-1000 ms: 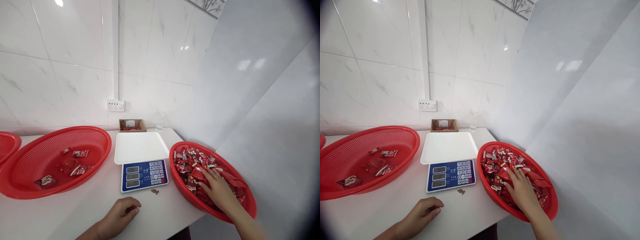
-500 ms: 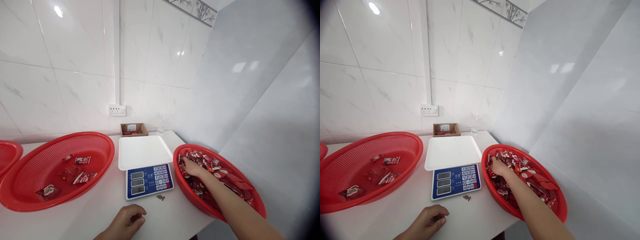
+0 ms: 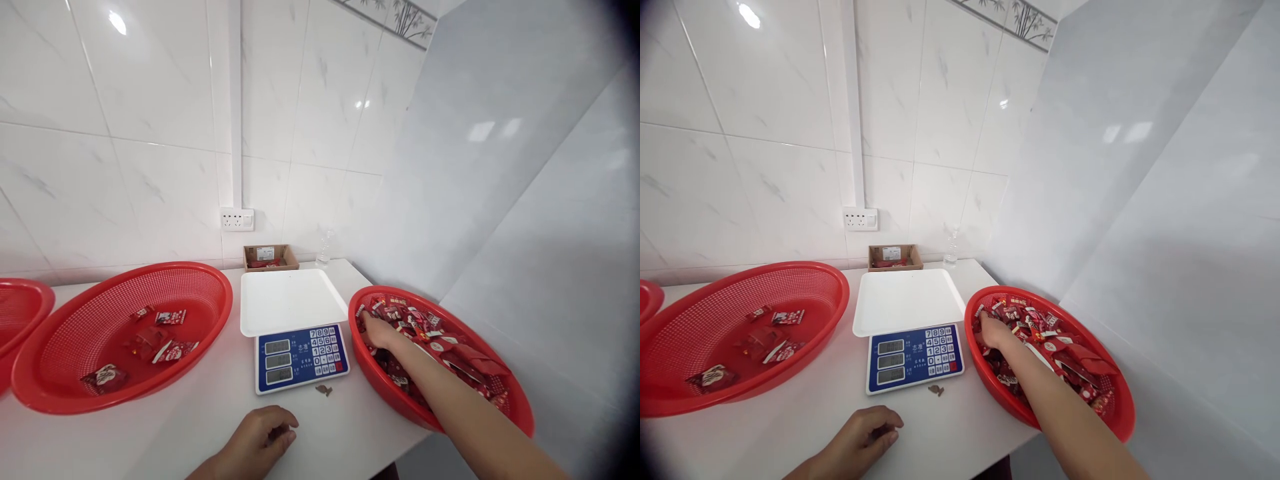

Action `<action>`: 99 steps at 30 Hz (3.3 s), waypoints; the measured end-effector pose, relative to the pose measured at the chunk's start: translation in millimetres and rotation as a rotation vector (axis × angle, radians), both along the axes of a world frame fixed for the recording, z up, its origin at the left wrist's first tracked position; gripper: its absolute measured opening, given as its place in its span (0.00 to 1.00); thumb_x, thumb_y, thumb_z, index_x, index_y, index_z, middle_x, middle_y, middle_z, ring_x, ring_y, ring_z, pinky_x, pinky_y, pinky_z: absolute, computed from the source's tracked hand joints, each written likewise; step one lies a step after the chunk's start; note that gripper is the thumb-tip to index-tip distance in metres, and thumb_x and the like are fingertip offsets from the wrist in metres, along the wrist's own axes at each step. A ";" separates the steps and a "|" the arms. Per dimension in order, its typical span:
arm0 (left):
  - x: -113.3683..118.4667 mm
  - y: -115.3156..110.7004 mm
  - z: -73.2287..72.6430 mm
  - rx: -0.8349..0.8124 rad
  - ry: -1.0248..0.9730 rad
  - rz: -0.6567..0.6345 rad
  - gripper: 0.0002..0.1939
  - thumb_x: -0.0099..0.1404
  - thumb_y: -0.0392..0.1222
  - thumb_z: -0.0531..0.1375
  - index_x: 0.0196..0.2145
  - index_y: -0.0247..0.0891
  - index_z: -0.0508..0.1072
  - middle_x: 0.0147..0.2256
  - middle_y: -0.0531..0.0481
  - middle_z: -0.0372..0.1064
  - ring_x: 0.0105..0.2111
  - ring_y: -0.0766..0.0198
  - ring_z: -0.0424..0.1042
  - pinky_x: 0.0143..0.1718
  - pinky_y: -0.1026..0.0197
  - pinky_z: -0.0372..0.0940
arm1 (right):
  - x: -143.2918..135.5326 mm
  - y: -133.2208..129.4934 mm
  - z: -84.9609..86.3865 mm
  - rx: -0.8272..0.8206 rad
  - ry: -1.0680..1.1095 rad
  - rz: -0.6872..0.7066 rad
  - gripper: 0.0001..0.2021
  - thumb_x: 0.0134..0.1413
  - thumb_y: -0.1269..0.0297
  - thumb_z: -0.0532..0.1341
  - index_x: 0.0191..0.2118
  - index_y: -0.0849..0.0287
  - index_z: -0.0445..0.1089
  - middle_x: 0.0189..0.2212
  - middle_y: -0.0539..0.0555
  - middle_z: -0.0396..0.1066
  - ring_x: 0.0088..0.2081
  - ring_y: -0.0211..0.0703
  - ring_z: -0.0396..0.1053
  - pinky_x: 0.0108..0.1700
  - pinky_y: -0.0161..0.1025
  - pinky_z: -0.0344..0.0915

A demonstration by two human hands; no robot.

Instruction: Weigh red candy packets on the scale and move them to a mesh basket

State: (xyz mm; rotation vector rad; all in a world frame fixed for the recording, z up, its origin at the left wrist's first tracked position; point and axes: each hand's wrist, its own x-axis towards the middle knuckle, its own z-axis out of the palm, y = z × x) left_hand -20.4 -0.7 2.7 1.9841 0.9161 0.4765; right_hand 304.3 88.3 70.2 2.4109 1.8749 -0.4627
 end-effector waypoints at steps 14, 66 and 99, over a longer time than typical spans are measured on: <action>0.4 0.0 -2.5 0.014 0.002 -0.017 0.13 0.64 0.45 0.52 0.40 0.41 0.73 0.36 0.50 0.72 0.33 0.64 0.70 0.33 0.69 0.63 | 22.6 -1.1 -5.7 0.128 0.229 0.032 0.25 0.42 0.64 0.61 0.49 0.60 0.59 0.41 0.58 0.71 0.41 0.47 0.69 0.42 0.38 0.61; 2.5 0.6 -3.1 0.039 0.050 -0.022 0.13 0.61 0.40 0.53 0.41 0.40 0.73 0.36 0.50 0.72 0.32 0.64 0.69 0.33 0.67 0.63 | -42.4 34.2 48.7 0.415 0.526 0.031 0.18 0.52 0.53 0.53 0.42 0.60 0.65 0.31 0.53 0.73 0.29 0.41 0.70 0.30 0.35 0.65; 4.0 14.1 -21.0 0.019 0.043 -0.084 0.13 0.59 0.39 0.55 0.40 0.38 0.74 0.36 0.46 0.72 0.32 0.63 0.72 0.31 0.69 0.64 | 47.8 20.6 10.3 0.364 -0.019 -0.119 0.17 0.58 0.61 0.44 0.40 0.59 0.68 0.39 0.56 0.73 0.42 0.44 0.69 0.42 0.38 0.63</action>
